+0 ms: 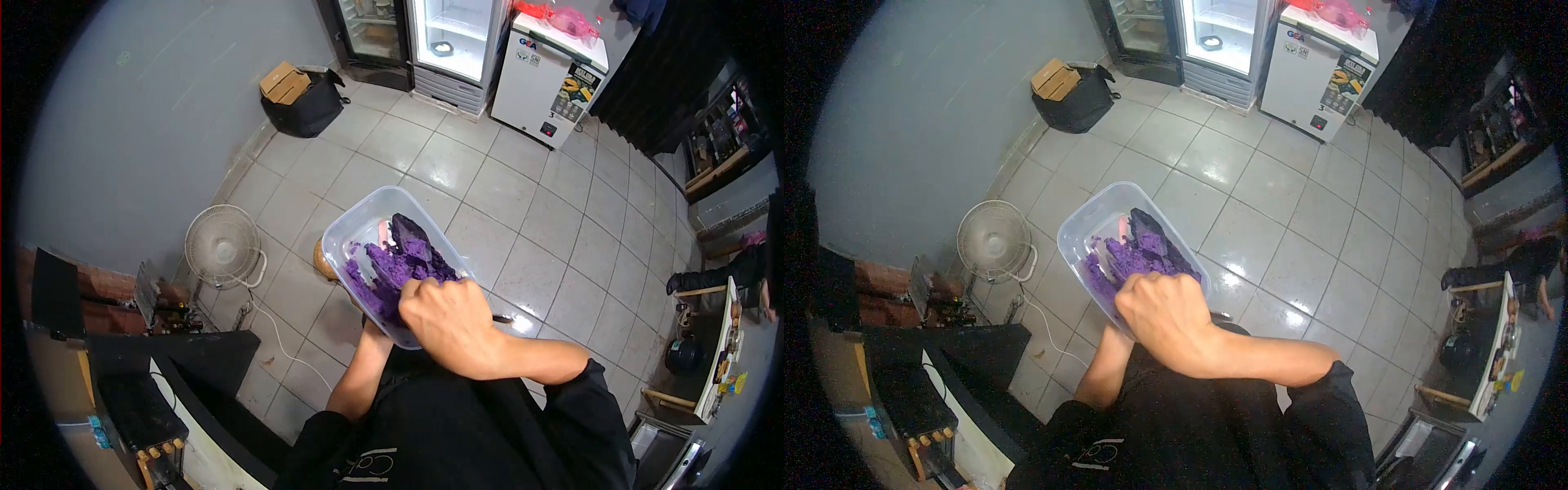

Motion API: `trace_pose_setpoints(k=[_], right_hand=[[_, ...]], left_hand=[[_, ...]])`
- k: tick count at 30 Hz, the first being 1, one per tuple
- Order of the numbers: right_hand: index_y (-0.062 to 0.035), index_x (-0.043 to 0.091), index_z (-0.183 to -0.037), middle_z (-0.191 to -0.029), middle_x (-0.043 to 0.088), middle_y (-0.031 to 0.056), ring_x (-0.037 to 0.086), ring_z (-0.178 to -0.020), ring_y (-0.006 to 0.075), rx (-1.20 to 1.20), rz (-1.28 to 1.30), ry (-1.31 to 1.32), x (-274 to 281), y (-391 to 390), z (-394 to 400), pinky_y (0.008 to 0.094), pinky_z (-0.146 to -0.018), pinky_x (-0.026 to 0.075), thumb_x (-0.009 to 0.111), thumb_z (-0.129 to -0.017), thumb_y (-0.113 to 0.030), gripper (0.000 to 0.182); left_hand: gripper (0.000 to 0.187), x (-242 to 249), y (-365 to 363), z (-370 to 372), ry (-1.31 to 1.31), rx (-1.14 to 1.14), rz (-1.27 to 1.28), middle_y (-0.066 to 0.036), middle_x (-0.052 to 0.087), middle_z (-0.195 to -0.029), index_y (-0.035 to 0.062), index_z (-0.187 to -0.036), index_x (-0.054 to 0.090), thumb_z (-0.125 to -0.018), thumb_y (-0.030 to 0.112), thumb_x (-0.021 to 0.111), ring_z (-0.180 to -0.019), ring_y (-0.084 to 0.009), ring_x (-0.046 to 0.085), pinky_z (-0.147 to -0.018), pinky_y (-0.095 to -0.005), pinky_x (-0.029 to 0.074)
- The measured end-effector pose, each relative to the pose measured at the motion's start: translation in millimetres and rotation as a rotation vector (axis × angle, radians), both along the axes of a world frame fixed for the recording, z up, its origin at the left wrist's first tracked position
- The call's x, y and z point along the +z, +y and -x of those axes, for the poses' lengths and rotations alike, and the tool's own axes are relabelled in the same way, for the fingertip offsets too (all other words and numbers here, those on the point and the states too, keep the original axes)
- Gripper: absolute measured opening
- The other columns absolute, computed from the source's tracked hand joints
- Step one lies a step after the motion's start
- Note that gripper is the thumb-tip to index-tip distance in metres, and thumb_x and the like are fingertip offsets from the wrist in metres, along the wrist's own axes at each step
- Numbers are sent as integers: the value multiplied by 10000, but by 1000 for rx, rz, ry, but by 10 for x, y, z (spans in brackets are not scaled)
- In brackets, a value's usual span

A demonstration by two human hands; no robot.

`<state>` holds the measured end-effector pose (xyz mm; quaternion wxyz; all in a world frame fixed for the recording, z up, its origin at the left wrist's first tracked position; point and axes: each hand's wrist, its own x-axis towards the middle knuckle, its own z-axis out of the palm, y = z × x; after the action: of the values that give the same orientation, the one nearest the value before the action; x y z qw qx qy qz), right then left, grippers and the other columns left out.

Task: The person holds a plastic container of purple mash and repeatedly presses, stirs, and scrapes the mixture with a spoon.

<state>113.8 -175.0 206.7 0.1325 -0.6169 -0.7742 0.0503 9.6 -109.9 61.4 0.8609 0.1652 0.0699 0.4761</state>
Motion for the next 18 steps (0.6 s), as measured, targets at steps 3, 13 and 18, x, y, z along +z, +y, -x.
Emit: trace_pose_setpoints(k=[3, 13, 18], right_hand=[[27, 583, -734, -631, 628, 158, 664, -545, 271, 74, -40, 57, -120, 38, 106, 345, -454, 508, 584, -746, -71, 99], [38, 602, -659, -582, 588, 127, 614, -527, 183, 175, -131, -60, -245, 63, 362, 291, -395, 441, 617, -662, -77, 116], [20, 602, -660, -608, 615, 133, 649, -568, 236, 329, -51, 78, -231, 17, 168, 332, -458, 482, 604, -704, -78, 107]], left_hand=[[565, 1, -3, 26, -3, -18, 0, -94, 399, -1422, 77, -1483, 238, -999, 321, 400, -1265, -207, 419, -1077, -400, 318], [574, -46, -208, 152, -2, -26, -20, -91, 383, -1434, 82, -1490, 216, -1000, 320, 398, -1276, -203, 404, -1086, -393, 299], [579, -19, -29, -61, -4, -19, -23, -89, 374, -1440, 84, -1494, 205, -1000, 319, 396, -1282, -201, 396, -1090, -389, 290]])
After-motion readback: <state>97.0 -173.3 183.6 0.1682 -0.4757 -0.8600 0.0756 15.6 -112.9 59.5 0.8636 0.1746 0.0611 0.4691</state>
